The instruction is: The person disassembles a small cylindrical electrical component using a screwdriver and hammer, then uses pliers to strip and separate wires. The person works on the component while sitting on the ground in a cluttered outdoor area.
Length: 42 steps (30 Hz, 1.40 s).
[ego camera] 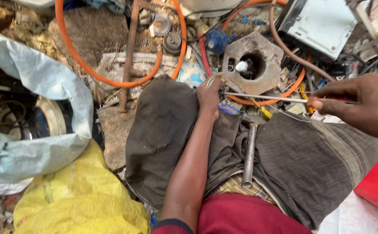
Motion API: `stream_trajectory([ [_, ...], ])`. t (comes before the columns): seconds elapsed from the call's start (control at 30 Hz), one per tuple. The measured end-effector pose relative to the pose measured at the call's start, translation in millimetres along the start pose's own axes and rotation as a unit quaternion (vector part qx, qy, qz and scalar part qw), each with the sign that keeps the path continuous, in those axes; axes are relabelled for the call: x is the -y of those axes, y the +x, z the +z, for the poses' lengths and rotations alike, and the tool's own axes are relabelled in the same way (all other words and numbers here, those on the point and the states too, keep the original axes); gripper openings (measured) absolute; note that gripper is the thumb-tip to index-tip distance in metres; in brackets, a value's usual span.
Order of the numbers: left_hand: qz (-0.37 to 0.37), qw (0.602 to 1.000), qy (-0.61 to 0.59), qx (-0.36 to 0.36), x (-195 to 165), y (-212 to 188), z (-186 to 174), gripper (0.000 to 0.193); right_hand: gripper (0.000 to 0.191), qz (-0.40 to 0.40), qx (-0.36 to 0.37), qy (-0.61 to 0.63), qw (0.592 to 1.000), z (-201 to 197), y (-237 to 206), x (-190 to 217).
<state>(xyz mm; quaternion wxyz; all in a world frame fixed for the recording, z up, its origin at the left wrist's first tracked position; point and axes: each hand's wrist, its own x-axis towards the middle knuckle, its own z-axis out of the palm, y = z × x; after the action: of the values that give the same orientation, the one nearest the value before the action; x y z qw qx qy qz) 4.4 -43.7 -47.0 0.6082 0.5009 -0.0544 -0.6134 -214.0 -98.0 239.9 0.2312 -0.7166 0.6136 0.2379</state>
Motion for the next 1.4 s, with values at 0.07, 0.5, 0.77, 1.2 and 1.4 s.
stream_trajectory([
  [0.07, 0.012, 1.000, -0.003, -0.002, 3.3, 1.7, -2.5, 0.028, 0.032, -0.343, -0.219, -0.278, 0.871, 2.5, -7.6, -1.4],
  [0.5, -0.082, 0.979, -0.145, 0.117, -26.4, -14.8, 0.0, 0.021, 0.056, 0.005, -0.024, 0.136, 0.990, 35.5, 13.0, -103.7],
  [0.77, -0.070, 0.968, -0.152, 0.188, -33.5, -22.5, 2.7, 0.013, 0.066, -0.015, 0.050, 0.143, 0.988, 48.2, 32.0, -157.4],
  [1.2, -0.100, 0.984, -0.089, 0.121, -15.3, -13.3, -8.0, 0.008, 0.050, -0.130, -0.019, -0.029, 0.991, 58.4, 24.4, -121.8],
  [1.4, -0.087, 0.979, -0.093, 0.160, -16.3, -14.7, -3.5, 0.007, 0.052, -0.208, -0.096, -0.045, 0.972, 42.8, 13.4, -100.6],
])
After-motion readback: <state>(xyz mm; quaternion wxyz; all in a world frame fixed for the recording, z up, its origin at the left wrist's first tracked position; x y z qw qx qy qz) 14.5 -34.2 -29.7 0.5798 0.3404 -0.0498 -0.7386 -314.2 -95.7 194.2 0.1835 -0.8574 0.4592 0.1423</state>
